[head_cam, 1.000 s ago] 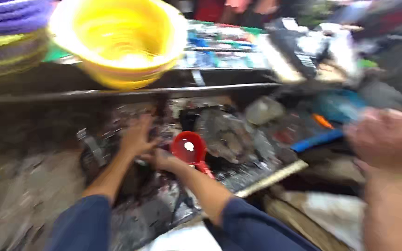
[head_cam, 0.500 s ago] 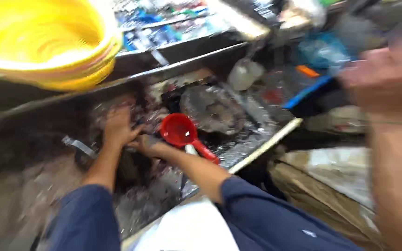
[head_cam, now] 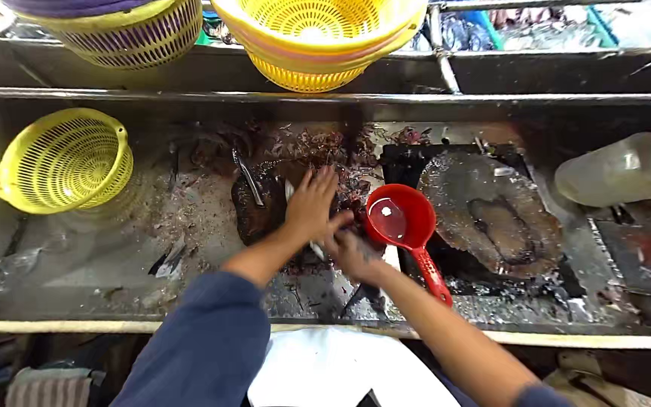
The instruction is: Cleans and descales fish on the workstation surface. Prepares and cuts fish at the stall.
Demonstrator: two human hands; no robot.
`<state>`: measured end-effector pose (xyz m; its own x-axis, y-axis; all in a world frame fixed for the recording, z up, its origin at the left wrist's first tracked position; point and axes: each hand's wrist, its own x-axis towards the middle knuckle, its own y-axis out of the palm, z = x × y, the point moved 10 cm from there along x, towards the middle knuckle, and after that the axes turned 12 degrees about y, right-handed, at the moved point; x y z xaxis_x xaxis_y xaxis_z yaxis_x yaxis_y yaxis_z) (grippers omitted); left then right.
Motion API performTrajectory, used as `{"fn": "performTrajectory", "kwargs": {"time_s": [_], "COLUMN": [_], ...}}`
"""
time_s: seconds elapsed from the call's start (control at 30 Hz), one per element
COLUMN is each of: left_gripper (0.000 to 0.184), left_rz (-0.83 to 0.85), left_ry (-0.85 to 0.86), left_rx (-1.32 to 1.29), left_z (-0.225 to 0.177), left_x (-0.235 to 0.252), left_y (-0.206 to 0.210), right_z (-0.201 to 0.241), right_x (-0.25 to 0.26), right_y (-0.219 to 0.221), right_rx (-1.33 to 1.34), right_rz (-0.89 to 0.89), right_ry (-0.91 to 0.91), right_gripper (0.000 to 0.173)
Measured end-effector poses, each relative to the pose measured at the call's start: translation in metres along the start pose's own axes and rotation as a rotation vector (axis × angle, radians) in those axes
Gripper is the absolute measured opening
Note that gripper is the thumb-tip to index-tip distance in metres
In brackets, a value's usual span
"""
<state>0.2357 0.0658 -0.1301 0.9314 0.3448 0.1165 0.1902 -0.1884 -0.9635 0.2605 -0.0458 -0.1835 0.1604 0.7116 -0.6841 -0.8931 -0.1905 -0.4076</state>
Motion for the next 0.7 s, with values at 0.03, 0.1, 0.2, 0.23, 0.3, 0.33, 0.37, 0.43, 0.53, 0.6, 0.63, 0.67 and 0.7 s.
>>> {"fn": "performTrajectory", "kwargs": {"time_s": [0.03,0.1,0.2,0.23,0.3,0.33,0.37,0.43,0.53,0.6,0.63,0.67,0.7], "left_gripper": [0.101,0.102,0.097,0.099,0.101,0.102,0.103,0.101,0.106,0.105,0.103,0.103,0.103], "left_rz": [0.031,0.094,0.042,0.018,0.043,0.069,0.070,0.006,0.111,0.149,0.125,0.089,0.062], "left_ry": [-0.009,-0.006,0.028,0.036,0.027,0.025,0.034,0.030,0.009,0.010,0.028,0.063,0.094], "left_rx": [-0.051,-0.108,-0.062,-0.032,0.024,0.038,0.040,0.012,-0.092,-0.121,-0.096,-0.057,-0.026], "left_z": [-0.027,-0.042,0.011,0.036,0.075,0.078,0.068,0.019,-0.044,-0.038,-0.021,0.002,0.025], "left_x": [-0.022,-0.032,0.018,0.042,0.072,0.074,0.066,0.023,-0.036,-0.025,-0.005,0.020,0.045], "left_y": [0.008,0.011,0.004,0.000,-0.007,-0.009,-0.010,-0.002,0.015,0.015,0.013,0.010,0.006], "right_z": [-0.017,-0.021,0.024,0.036,0.047,0.049,0.044,0.012,-0.028,-0.016,0.001,0.020,0.035], "right_x": [-0.025,-0.041,0.009,0.033,0.070,0.070,0.059,0.012,-0.044,-0.038,-0.021,0.001,0.023], "right_y": [0.014,0.023,-0.019,-0.035,-0.047,-0.044,-0.037,-0.010,0.031,0.020,0.002,-0.018,-0.033], "right_rx": [-0.007,-0.021,-0.041,-0.026,0.045,0.078,0.072,0.044,0.123,0.095,0.054,0.025,0.019], "right_rz": [0.008,0.048,-0.007,-0.044,-0.123,-0.108,-0.078,0.037,0.177,0.131,0.074,0.024,-0.019], "right_ry": [-0.007,0.028,0.047,0.074,0.076,0.083,0.074,0.025,0.010,0.012,0.006,0.014,0.043], "right_gripper": [0.056,0.056,0.058,0.060,0.066,0.066,0.065,0.060,0.051,0.052,0.053,0.054,0.056]}}
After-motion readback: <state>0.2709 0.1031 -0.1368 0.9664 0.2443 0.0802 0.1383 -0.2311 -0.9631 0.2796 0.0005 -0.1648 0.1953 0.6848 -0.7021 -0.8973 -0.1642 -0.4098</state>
